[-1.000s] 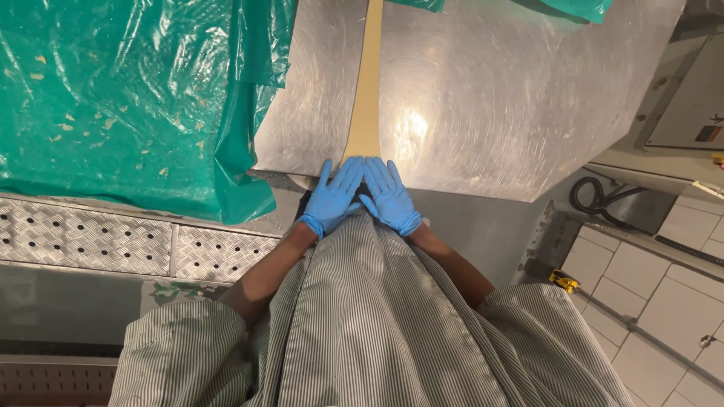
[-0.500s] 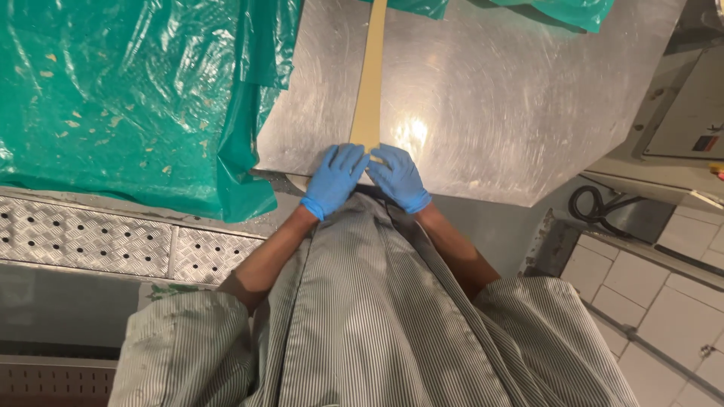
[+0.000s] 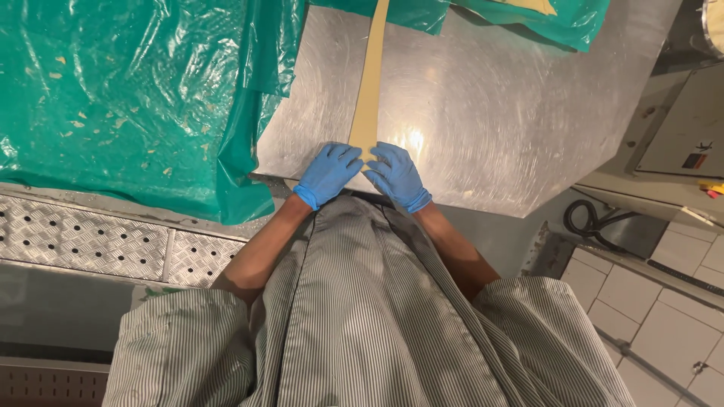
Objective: Roll triangular pieces of dough into croissants and arrange them on a tray.
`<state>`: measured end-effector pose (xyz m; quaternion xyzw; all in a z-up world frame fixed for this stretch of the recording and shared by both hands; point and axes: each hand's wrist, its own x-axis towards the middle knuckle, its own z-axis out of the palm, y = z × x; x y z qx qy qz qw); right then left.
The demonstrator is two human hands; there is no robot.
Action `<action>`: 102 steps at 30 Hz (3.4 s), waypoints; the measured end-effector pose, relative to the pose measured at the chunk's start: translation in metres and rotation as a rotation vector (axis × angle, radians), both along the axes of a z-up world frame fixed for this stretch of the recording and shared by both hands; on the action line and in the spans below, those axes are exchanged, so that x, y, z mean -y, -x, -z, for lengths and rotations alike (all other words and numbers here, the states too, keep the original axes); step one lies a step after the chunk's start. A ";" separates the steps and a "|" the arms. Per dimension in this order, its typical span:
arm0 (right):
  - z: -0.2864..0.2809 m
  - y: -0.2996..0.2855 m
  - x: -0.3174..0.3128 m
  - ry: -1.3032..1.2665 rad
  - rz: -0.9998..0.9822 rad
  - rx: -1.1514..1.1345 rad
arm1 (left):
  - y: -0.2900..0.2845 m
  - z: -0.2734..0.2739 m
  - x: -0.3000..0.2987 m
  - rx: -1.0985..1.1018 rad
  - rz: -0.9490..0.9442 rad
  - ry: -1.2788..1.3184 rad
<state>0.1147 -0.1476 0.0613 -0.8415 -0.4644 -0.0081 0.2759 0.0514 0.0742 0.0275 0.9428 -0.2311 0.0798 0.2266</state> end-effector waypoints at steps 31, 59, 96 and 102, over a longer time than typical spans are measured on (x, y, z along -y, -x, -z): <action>-0.024 -0.032 -0.004 0.001 0.029 -0.132 | -0.037 -0.001 0.004 -0.032 -0.043 -0.072; -0.161 -0.090 0.015 0.001 0.112 -1.093 | -0.022 -0.118 0.041 -0.951 -0.306 1.800; -0.249 -0.081 0.031 0.015 -0.076 -0.974 | -0.011 -0.207 0.050 -1.022 -0.055 1.897; -0.255 -0.082 0.032 0.109 0.028 -0.916 | -0.013 -0.207 0.050 -1.026 -0.015 2.009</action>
